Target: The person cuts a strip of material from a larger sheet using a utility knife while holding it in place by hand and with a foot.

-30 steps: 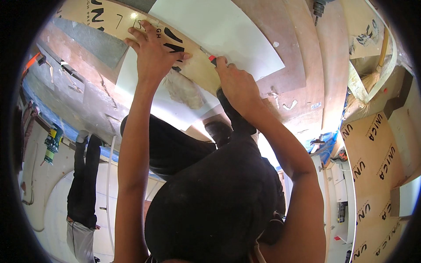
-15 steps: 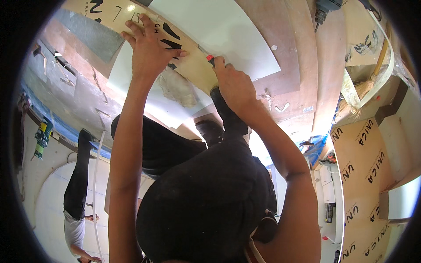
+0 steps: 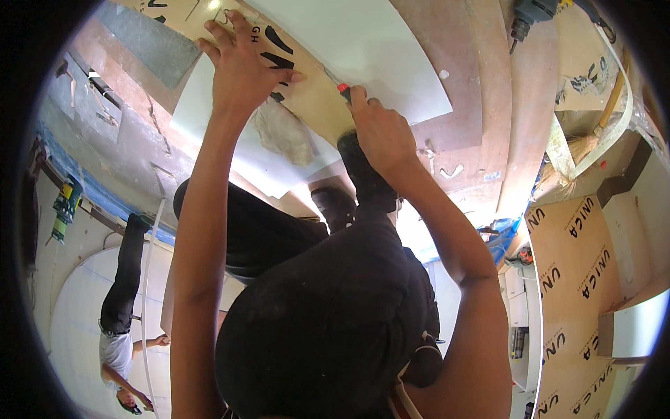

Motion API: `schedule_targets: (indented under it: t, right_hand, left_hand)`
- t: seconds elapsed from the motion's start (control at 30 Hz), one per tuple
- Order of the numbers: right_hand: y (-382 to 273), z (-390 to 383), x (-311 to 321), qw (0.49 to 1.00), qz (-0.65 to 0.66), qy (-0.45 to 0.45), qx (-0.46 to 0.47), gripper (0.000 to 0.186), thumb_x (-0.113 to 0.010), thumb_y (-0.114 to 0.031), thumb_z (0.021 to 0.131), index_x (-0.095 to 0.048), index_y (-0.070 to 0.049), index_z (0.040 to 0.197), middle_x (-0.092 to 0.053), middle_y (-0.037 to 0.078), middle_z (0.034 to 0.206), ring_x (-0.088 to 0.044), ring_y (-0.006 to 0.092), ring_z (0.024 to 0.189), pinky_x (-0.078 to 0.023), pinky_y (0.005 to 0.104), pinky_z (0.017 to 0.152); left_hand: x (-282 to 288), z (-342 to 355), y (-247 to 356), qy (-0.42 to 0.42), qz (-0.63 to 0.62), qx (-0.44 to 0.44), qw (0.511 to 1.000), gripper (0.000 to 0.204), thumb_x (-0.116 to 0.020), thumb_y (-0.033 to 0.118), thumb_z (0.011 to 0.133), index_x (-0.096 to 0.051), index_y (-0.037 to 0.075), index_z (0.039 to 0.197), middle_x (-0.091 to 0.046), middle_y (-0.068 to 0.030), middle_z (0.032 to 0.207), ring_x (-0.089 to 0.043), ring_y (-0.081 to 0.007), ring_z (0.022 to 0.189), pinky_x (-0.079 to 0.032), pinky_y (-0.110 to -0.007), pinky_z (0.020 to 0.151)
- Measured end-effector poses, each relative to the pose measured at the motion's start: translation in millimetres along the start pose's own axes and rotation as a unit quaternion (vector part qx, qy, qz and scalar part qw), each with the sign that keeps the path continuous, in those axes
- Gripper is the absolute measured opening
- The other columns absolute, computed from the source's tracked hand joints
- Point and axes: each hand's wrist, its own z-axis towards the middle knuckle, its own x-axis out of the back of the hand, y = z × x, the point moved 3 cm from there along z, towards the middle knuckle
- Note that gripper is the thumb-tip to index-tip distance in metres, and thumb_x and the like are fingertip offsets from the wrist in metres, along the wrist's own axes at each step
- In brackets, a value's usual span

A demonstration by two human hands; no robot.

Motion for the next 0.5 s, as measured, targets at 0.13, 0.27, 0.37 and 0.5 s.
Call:
schedule_targets:
  t: [0.13, 0.27, 0.37, 0.5]
  right_hand:
    - [0.5, -1.2, -1.2, 1.0, 0.012, 0.005, -0.001, 0.026, -0.042, -0.029, 0.111, -0.044, -0.004, 0.118, -0.07, 0.023, 0.093, -0.072, 0.0442, 0.079, -0.06, 0.0504, 0.067]
    - [2.3, -0.6, -2.6, 1.0, 0.012, -0.009, -0.007, 0.027, -0.041, -0.029, 0.111, -0.044, -0.003, 0.119, -0.07, 0.024, 0.095, -0.072, 0.0448, 0.08, -0.06, 0.0515, 0.069]
    - [3.1, -0.5, -2.4, 1.0, 0.017, -0.014, -0.007, 0.027, -0.041, -0.029, 0.111, -0.044, -0.003, 0.119, -0.07, 0.024, 0.096, -0.072, 0.0452, 0.082, -0.06, 0.052, 0.07]
    - [4.3, -1.2, -1.6, 1.0, 0.018, -0.02, -0.01, 0.028, -0.041, -0.029, 0.111, -0.044, -0.003, 0.12, -0.07, 0.024, 0.097, -0.071, 0.0457, 0.083, -0.059, 0.0522, 0.071]
  left_hand:
    - [-1.5, 0.4, -0.4, 0.005, 0.013, -0.004, 1.0, 0.147, -0.096, 0.058, 0.056, -0.016, -0.017, 0.154, -0.026, -0.0498, 0.151, -0.015, -0.0666, 0.147, -0.012, -0.069, 0.121]
    - [-1.1, 0.7, -0.5, 0.01, 0.013, -0.018, 1.0, 0.147, -0.096, 0.058, 0.055, -0.016, -0.017, 0.154, -0.027, -0.049, 0.151, -0.015, -0.0667, 0.146, -0.012, -0.069, 0.121]
    - [-0.2, 1.6, -0.8, -0.002, 0.018, -0.017, 1.0, 0.147, -0.095, 0.059, 0.056, -0.016, -0.017, 0.154, -0.027, -0.0485, 0.152, -0.015, -0.066, 0.147, -0.012, -0.069, 0.121]
    - [-2.1, -0.1, -1.5, 0.0, 0.013, -0.004, 1.0, 0.147, -0.095, 0.059, 0.056, -0.017, -0.017, 0.154, -0.026, -0.0478, 0.153, -0.016, -0.0648, 0.148, -0.013, -0.069, 0.121]
